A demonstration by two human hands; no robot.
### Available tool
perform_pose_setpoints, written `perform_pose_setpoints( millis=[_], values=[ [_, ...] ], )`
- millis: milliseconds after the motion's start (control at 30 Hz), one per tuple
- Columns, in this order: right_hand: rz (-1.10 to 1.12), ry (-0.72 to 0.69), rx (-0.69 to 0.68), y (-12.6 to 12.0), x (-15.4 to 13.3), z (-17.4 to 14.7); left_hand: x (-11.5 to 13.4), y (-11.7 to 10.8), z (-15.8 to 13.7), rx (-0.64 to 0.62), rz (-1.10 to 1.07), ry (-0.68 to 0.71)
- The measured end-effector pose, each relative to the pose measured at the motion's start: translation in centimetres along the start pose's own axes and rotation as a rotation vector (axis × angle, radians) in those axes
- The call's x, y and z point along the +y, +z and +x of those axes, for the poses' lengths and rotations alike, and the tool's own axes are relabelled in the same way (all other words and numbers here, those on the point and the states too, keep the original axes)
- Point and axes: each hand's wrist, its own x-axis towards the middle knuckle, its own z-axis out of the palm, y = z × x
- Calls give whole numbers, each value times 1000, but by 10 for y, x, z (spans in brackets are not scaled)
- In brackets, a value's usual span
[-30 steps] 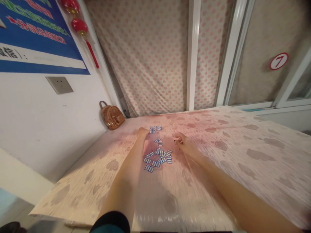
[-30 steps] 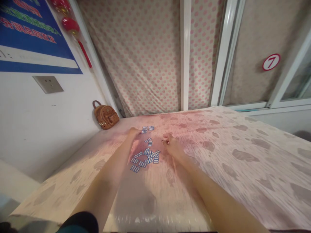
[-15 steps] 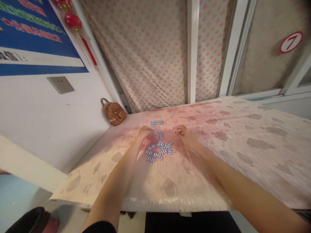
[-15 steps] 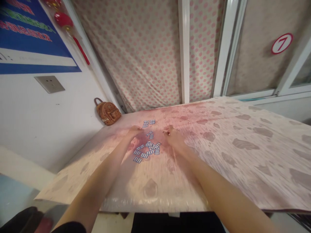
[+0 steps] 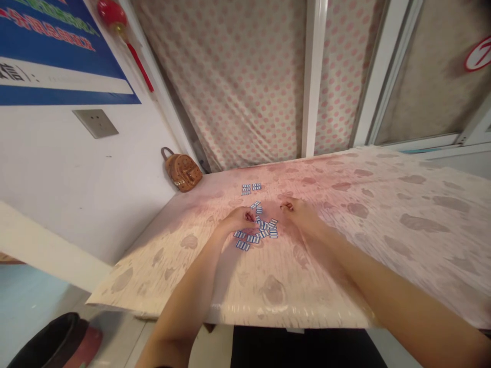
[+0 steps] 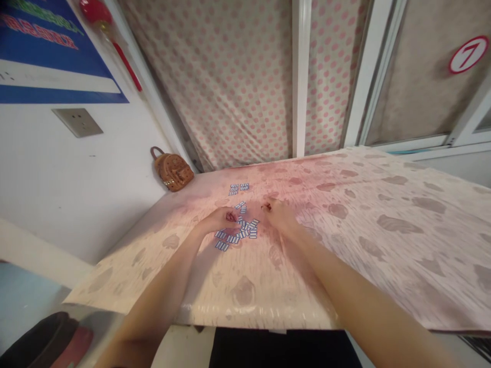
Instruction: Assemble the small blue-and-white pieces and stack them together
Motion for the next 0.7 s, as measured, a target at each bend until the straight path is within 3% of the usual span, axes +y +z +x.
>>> perform_pose_setpoints(
  millis=[200,400,567,700],
  values=[
    [70,-92,-88,9,4,0,7,5,-3,62,4,42],
    [385,-153,-155,17,3,0,23,12,-2,96,-139,119],
    [489,-139,-228,16,-1,0,37,21,-3,93,-272,121],
    [557,-76,-181,12,-3,1,37,23,-2,108,-365,115]
  ],
)
